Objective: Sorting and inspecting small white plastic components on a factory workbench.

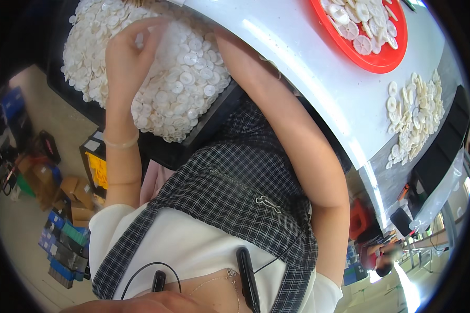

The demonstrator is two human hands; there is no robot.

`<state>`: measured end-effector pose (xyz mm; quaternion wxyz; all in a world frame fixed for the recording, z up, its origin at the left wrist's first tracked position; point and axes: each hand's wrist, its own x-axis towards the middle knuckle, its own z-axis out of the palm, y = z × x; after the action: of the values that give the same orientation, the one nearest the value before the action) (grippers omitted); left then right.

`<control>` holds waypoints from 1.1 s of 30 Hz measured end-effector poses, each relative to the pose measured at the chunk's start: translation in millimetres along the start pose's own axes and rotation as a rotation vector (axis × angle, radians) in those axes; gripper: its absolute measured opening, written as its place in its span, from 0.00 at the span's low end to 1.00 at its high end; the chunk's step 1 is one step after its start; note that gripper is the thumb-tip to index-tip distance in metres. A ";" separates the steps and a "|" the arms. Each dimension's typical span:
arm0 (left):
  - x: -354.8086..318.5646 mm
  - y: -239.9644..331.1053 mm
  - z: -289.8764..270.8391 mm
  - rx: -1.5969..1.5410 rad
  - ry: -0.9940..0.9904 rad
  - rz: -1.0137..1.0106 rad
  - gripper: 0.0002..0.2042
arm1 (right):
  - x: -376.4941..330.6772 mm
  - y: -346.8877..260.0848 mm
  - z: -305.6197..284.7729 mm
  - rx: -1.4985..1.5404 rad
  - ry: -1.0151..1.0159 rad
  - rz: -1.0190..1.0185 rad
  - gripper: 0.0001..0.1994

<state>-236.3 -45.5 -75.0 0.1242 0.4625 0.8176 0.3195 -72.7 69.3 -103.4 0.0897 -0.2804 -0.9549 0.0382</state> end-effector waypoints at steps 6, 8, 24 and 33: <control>16.9 10.5 6.5 0.122 -0.055 0.089 0.05 | -1.4 3.0 3.5 0.010 0.040 -0.005 0.06; 18.8 7.4 11.5 0.154 -0.056 0.157 0.05 | -4.0 1.2 -0.2 0.080 0.051 0.012 0.07; -6.4 7.0 -9.1 -0.501 -0.042 -0.038 0.10 | -11.3 -14.1 -50.6 1.862 -0.465 0.735 0.10; -46.5 -0.3 -22.1 -1.982 -0.586 -0.727 0.07 | -12.4 -17.2 -53.8 2.020 -0.492 0.749 0.09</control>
<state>-222.3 -93.5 -62.6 0.7177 -0.0534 0.2239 0.6572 -61.2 49.3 -50.4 0.0678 -0.3342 -0.3307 0.8800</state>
